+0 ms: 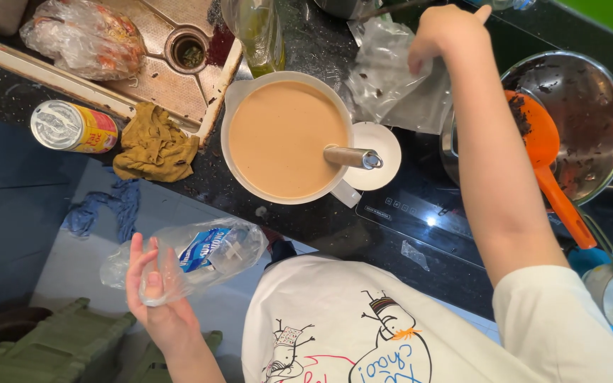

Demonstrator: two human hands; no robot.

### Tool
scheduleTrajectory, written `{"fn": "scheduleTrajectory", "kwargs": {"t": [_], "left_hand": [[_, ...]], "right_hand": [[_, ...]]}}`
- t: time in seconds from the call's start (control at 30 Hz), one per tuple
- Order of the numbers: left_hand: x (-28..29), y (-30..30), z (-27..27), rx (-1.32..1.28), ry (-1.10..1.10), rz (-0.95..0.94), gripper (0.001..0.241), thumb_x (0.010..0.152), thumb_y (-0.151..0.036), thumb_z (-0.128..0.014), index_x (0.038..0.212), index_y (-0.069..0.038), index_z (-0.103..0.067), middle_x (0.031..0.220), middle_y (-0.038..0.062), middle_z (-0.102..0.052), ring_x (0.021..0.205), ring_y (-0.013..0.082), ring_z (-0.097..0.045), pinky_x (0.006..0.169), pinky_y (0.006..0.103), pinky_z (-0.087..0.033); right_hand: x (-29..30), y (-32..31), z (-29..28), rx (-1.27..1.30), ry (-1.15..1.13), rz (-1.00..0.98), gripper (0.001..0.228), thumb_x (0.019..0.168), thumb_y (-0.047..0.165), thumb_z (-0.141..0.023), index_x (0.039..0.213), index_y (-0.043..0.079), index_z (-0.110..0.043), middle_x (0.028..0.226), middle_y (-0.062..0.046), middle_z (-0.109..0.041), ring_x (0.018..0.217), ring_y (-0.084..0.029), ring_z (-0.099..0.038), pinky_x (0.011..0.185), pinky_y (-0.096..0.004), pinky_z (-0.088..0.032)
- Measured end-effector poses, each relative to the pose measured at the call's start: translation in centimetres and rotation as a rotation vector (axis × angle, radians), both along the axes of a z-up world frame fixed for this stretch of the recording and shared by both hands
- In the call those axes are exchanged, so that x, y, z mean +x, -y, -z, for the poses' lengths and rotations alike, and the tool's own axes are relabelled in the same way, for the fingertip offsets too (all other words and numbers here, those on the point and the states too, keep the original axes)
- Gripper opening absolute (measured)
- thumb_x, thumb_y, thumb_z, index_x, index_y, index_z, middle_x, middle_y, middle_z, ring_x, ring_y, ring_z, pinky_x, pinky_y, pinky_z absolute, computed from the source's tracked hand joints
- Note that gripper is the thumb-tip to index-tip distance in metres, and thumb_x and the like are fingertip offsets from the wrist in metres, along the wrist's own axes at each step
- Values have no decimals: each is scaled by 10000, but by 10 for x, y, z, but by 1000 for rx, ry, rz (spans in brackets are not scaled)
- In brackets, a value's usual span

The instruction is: Preparing a beverage by straining tea leaves and mixing ingredients in a kitchen setting.

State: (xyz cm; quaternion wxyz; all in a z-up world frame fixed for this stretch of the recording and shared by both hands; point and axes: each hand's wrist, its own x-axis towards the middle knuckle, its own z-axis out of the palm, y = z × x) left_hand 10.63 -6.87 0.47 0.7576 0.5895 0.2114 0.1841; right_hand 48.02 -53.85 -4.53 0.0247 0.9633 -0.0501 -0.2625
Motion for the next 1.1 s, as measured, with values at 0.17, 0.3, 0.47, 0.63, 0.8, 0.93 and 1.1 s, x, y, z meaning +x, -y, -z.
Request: {"fn": "scheduleTrajectory", "kwargs": {"t": [0.17,0.3,0.47,0.63,0.8,0.93,1.1], "left_hand": [[-1,0,2,-6,26,11,391,962,-318,-722,1204,-30,-614,1706,214,-291,1551,391,-386,1262,493,-385],[-5,2,1,-11,36,10,381,954,-304,-723,1195,-28,-619,1702,211,-301,1550,388,-389,1262,492,-389],[-16,4,-2,-17,50,6,369,957,-300,-721,1194,-34,-626,1702,205,-300,1547,388,-392,1267,489,-388],[-33,9,-7,-8,56,-21,362,952,-300,-725,1193,-47,-631,1700,204,-306,1550,377,-389,1256,486,-386],[-52,19,-8,-2,48,-54,359,950,-300,-728,1185,-45,-635,1696,205,-316,1544,381,-392,1262,497,-382],[-69,31,-6,13,40,-83,367,946,-308,-734,1184,-46,-638,1694,211,-328,1546,381,-396,1265,512,-383],[-92,46,3,-3,56,-107,383,936,-302,-757,1200,-51,-638,1703,205,-321,1557,377,-386,1270,524,-375]], "right_hand": [[-15,13,-20,-65,-8,-32,284,576,240,-877,815,87,-863,968,-174,-801,948,-419,-739,1164,-738,-199],[-26,11,-38,-84,-37,-31,292,582,244,-877,822,83,-836,926,-149,-805,889,-412,-739,1131,-727,-246],[-38,6,-56,-185,-34,-62,290,586,248,-876,847,125,-856,916,-122,-802,831,-380,-746,986,-550,-494],[-49,11,-63,-158,170,-172,357,576,223,-873,877,43,-808,800,-191,-768,654,-357,-734,583,-446,-569],[-47,4,-70,-66,183,-202,307,654,219,-832,884,21,-783,803,-187,-710,636,-354,-709,558,-473,-584],[-52,16,-66,18,285,-198,266,698,199,-792,925,64,-763,747,-196,-712,566,-340,-670,494,-484,-543],[-88,59,-91,395,509,16,307,708,252,-792,967,91,-748,823,-98,-704,645,-220,-655,538,-387,-526]]}}
